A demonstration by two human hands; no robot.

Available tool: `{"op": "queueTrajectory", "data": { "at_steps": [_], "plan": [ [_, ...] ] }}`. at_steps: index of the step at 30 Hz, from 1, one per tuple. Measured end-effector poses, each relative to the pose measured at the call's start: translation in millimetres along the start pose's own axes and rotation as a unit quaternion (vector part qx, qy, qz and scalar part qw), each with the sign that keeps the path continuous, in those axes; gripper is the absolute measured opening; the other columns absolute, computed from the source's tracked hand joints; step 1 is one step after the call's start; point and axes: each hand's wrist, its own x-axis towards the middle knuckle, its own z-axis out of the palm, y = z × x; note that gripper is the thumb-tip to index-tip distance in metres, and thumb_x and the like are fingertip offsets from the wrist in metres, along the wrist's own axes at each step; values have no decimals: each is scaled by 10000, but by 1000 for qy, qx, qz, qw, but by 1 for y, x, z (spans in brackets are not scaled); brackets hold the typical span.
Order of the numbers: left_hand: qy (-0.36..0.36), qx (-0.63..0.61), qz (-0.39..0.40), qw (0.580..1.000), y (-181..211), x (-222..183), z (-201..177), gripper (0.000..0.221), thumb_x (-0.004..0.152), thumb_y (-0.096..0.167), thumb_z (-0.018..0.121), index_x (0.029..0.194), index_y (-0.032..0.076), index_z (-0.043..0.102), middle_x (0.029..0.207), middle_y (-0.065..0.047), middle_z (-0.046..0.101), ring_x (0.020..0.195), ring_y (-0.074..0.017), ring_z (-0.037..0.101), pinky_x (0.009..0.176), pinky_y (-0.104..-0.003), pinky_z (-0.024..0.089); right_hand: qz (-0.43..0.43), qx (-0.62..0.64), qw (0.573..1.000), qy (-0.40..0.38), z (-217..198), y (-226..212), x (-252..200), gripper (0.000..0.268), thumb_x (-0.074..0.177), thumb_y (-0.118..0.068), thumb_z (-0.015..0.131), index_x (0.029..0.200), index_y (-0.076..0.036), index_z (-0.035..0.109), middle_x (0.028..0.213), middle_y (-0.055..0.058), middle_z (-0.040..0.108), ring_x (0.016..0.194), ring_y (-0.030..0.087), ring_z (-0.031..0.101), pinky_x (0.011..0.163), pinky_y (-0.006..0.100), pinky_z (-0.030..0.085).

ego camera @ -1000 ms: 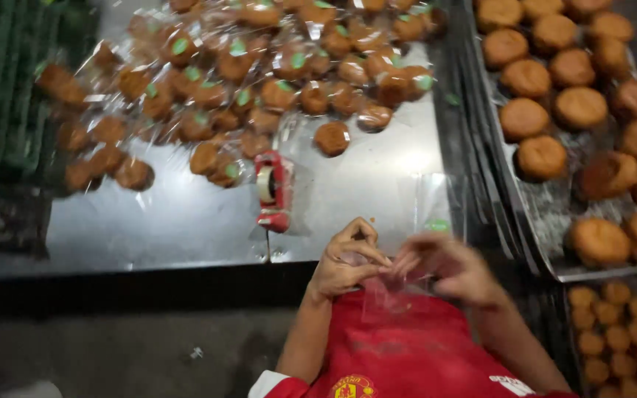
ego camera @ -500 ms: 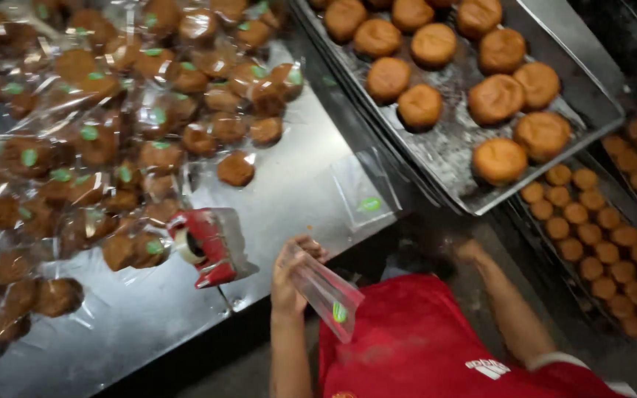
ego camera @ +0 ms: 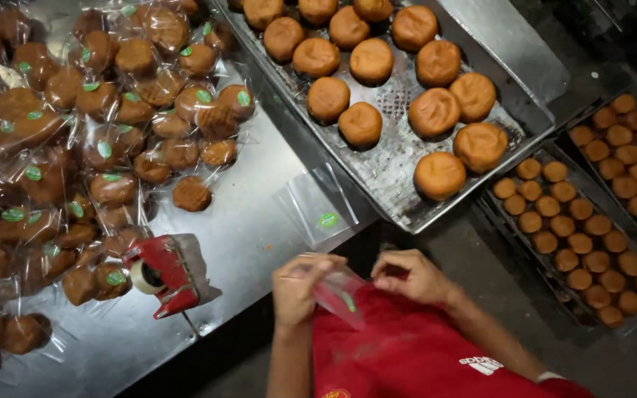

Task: The person packages buns by hand, picking them from a tray and placing them into plastic bags. They seal each bag using a tape dispenser and stack the packaged buns on a metal table.

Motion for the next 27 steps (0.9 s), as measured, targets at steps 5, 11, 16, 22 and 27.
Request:
{"op": "queueTrajectory", "data": {
  "at_steps": [5, 11, 16, 22, 27],
  "plan": [
    [-24, 150, -14, 988, -18, 22, 63, 141, 907, -19, 836, 891, -45, 698, 814, -91, 666, 718, -108, 583, 639, -276, 476, -200, -110, 971, 65, -46, -53, 37, 187, 959, -190, 749, 849, -56, 680, 790, 68, 671, 761, 244, 634, 748, 364, 511],
    [-32, 94, 11, 995, -18, 46, 105, 201, 855, 47, 826, 939, 20, 646, 837, -23, 718, 736, -77, 688, 620, -248, 572, -220, -28, 974, 49, -115, -65, 45, 161, 868, -69, 742, 934, 46, 650, 840, 157, 644, 763, 285, 643, 688, 369, 508],
    [27, 95, 40, 994, -24, 62, 116, 204, 902, 45, 832, 1003, 18, 656, 785, -28, 669, 686, -75, 617, 600, -223, 506, -96, 121, 984, 91, -136, -49, 44, 210, 1019, -28, 677, 810, -52, 678, 815, 74, 735, 737, 211, 699, 673, 344, 554],
    [14, 105, 45, 993, -30, 72, 147, 202, 885, 18, 805, 1012, 25, 647, 877, -5, 695, 801, -72, 662, 675, -236, 566, -209, -75, 975, -8, -140, -45, 60, 141, 855, -75, 803, 879, -7, 681, 753, 95, 642, 712, 223, 640, 656, 361, 509],
    [28, 80, 68, 994, -24, 73, 140, 174, 902, 17, 802, 992, 26, 652, 770, -19, 654, 658, -80, 622, 541, -234, 508, -180, 117, 977, -4, -177, -39, 63, 163, 906, -23, 723, 999, 29, 599, 878, 97, 641, 819, 187, 653, 681, 333, 534]
  ]
}}
